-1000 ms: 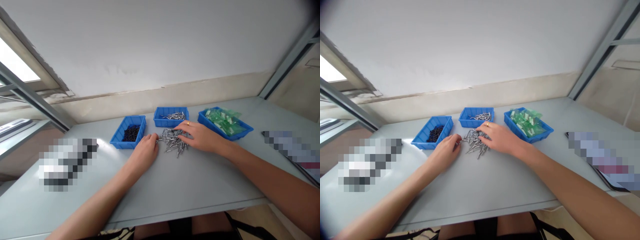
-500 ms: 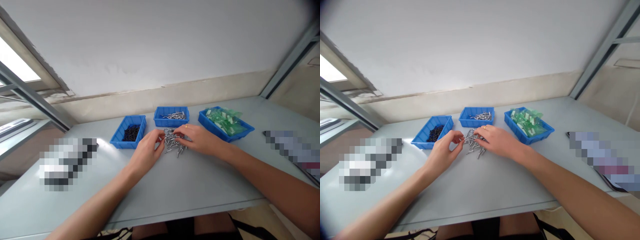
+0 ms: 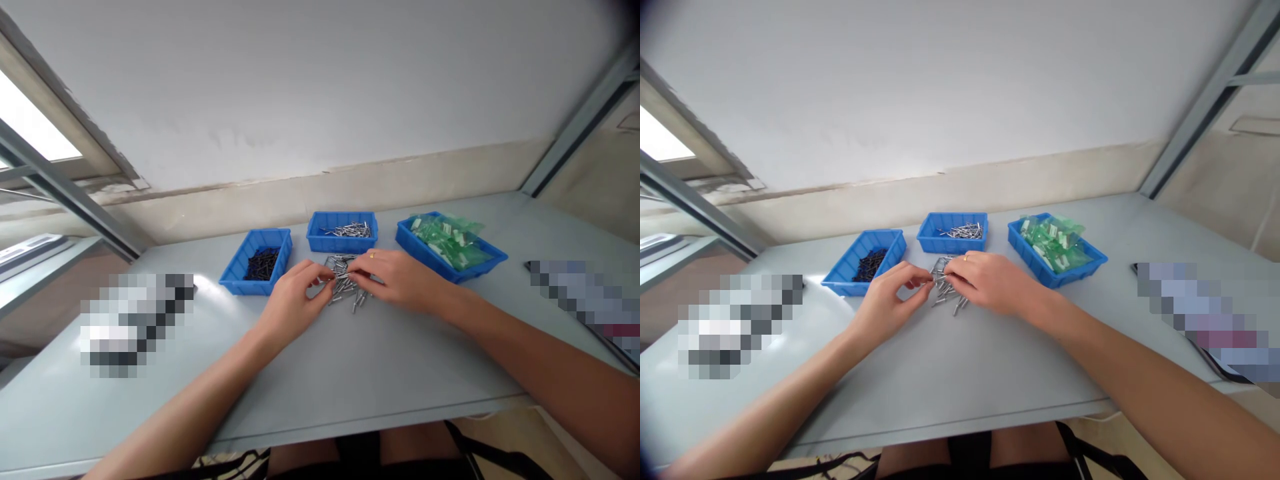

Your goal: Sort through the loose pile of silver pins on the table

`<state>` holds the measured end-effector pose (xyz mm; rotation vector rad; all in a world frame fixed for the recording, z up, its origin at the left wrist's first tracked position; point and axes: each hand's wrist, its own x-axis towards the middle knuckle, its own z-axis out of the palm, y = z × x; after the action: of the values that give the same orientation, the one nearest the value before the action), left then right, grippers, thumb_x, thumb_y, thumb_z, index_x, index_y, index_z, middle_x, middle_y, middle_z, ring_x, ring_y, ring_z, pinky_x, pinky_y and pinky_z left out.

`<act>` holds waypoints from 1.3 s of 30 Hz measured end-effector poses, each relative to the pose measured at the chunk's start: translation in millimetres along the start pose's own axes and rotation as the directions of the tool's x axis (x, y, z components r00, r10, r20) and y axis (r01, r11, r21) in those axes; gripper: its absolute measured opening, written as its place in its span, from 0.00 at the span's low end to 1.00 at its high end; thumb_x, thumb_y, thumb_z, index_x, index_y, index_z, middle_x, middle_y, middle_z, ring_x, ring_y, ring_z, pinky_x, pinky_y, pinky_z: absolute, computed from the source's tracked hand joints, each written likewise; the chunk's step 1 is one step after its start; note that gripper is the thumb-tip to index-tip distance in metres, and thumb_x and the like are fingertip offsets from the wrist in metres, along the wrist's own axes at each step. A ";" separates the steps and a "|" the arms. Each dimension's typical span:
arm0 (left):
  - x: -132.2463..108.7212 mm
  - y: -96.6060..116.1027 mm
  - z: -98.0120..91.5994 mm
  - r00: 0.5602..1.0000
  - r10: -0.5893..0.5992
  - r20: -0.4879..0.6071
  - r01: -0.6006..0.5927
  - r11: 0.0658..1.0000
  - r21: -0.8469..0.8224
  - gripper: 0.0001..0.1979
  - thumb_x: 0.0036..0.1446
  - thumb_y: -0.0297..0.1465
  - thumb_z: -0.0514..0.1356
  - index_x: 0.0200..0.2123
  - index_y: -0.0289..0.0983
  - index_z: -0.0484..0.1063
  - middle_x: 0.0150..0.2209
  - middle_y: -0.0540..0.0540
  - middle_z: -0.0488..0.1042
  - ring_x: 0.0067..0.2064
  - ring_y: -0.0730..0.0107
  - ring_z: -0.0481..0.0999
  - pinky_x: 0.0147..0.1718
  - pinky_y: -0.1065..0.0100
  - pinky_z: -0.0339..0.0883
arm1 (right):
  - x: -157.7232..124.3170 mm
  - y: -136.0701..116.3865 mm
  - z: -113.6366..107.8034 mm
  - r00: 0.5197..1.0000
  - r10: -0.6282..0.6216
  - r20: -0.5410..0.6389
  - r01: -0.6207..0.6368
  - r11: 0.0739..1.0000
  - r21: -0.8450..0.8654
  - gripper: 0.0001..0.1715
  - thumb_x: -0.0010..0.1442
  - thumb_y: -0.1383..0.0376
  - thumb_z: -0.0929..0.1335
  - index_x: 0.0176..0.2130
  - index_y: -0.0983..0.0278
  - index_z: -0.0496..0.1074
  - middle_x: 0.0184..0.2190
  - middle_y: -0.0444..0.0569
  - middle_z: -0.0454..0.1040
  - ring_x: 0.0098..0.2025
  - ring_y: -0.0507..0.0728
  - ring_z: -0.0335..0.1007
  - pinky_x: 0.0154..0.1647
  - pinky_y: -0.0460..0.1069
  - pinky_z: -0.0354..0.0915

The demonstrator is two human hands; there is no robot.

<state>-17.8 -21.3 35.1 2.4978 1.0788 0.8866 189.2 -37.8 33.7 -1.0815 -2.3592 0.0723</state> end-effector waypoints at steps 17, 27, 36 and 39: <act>-0.3 7.4 -2.4 0.984 0.083 0.158 -0.062 0.989 -0.133 0.06 0.58 0.30 0.54 0.36 0.37 0.71 0.34 0.46 0.70 0.36 0.70 0.70 0.36 0.69 0.67 | -3.6 -10.9 -1.3 0.962 -0.221 -0.160 0.222 0.975 -0.013 0.11 0.63 0.65 0.60 0.39 0.63 0.70 0.31 0.47 0.74 0.32 0.53 0.67 0.35 0.49 0.63; 0.6 5.8 -4.8 0.992 0.060 -0.114 -0.073 0.991 -0.116 0.02 0.56 0.27 0.57 0.34 0.37 0.69 0.33 0.48 0.70 0.36 0.72 0.69 0.36 0.70 0.65 | 0.3 -5.6 -1.4 0.994 -0.080 -0.075 0.080 0.997 -0.002 0.10 0.63 0.66 0.60 0.40 0.65 0.70 0.30 0.48 0.73 0.33 0.54 0.67 0.34 0.47 0.61; -1.1 7.4 -1.6 0.991 0.110 -0.080 -0.120 0.985 -0.127 0.03 0.56 0.28 0.58 0.35 0.37 0.70 0.35 0.47 0.70 0.37 0.71 0.70 0.36 0.70 0.66 | 0.3 -9.0 7.0 0.994 -0.049 0.093 0.049 0.999 0.003 0.11 0.64 0.65 0.60 0.34 0.65 0.68 0.26 0.46 0.70 0.30 0.53 0.66 0.32 0.47 0.58; -0.1 7.0 -1.7 0.989 0.118 -0.094 -0.129 0.984 -0.122 0.02 0.56 0.28 0.58 0.34 0.36 0.70 0.34 0.47 0.71 0.36 0.71 0.71 0.36 0.70 0.66 | 0.2 -7.3 6.1 0.996 -0.036 0.086 0.037 0.999 -0.007 0.10 0.64 0.64 0.60 0.35 0.64 0.68 0.27 0.47 0.71 0.31 0.54 0.67 0.32 0.47 0.58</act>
<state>-15.0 -26.2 39.7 2.4613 0.8700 1.0726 181.1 -41.6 30.5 -1.0582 -2.4567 0.0971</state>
